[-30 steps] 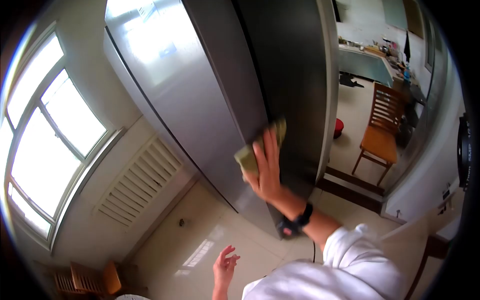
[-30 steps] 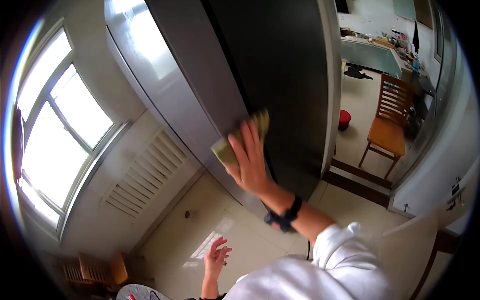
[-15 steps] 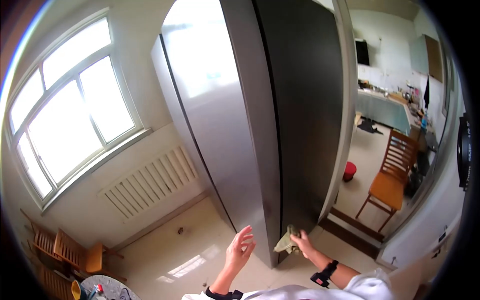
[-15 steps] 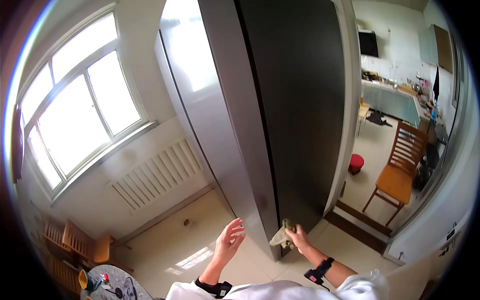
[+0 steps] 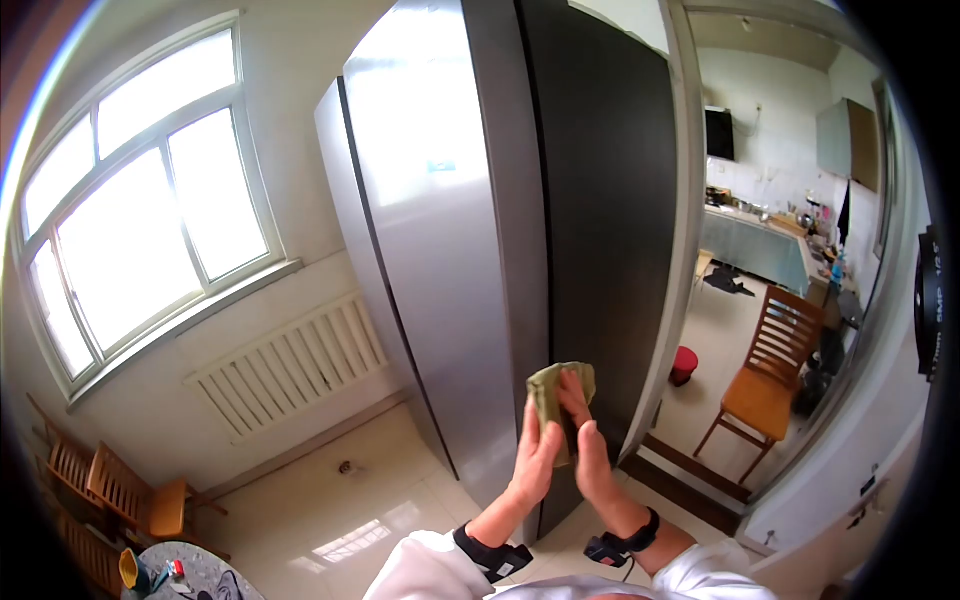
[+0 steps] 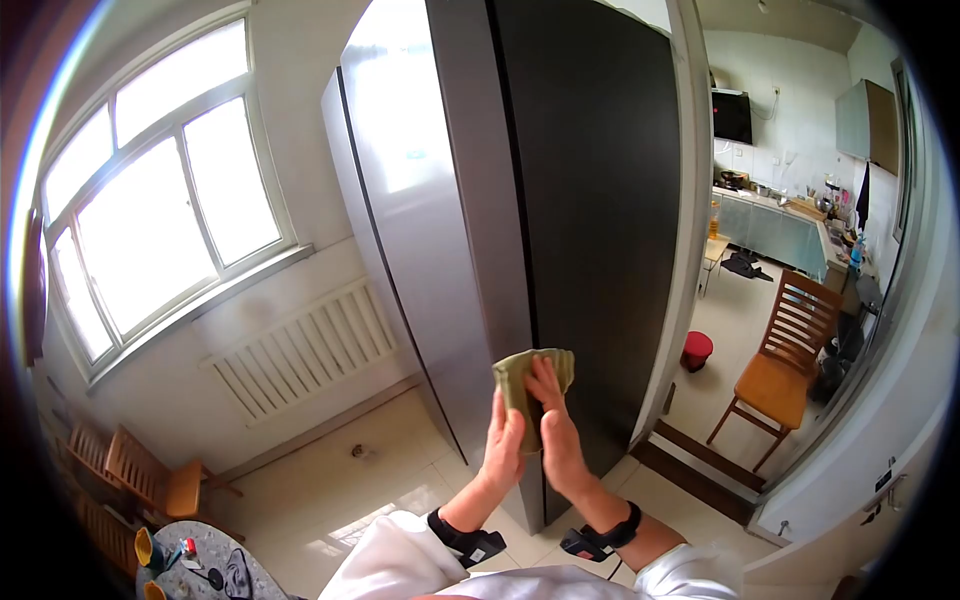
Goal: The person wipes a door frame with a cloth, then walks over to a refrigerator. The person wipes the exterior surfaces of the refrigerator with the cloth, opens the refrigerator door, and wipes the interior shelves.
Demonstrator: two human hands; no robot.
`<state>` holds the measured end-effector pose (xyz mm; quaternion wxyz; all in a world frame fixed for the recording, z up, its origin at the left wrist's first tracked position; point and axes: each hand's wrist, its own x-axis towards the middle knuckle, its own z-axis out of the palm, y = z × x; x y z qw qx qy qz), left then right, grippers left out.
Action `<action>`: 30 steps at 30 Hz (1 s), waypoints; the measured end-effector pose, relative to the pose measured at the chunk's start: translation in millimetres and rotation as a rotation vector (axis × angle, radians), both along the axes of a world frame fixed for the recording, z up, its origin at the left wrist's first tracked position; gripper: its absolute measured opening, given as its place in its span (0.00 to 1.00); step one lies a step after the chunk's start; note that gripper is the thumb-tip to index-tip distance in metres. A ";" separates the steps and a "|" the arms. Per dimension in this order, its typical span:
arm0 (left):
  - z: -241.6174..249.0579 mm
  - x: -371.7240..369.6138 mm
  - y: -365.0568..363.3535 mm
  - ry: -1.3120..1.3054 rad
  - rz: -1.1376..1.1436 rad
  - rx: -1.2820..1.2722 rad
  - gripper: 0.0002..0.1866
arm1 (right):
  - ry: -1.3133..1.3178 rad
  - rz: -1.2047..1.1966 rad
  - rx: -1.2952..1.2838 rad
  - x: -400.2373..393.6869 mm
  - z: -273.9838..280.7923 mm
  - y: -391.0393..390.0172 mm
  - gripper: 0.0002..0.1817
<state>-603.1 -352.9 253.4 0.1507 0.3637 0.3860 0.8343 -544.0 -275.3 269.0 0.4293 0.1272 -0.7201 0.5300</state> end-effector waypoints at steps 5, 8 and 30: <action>6.5 -45.6 -44.2 -0.494 -0.042 0.076 0.20 | -0.221 0.348 -0.260 30.6 -12.4 7.4 0.26; 20.5 -98.8 -91.1 -0.490 0.125 0.255 0.22 | -0.521 0.238 -0.583 50.9 -64.2 33.3 0.20; 333.4 -177.5 10.3 0.839 0.841 0.022 0.29 | -0.691 -0.397 -1.356 207.6 -313.5 113.9 0.17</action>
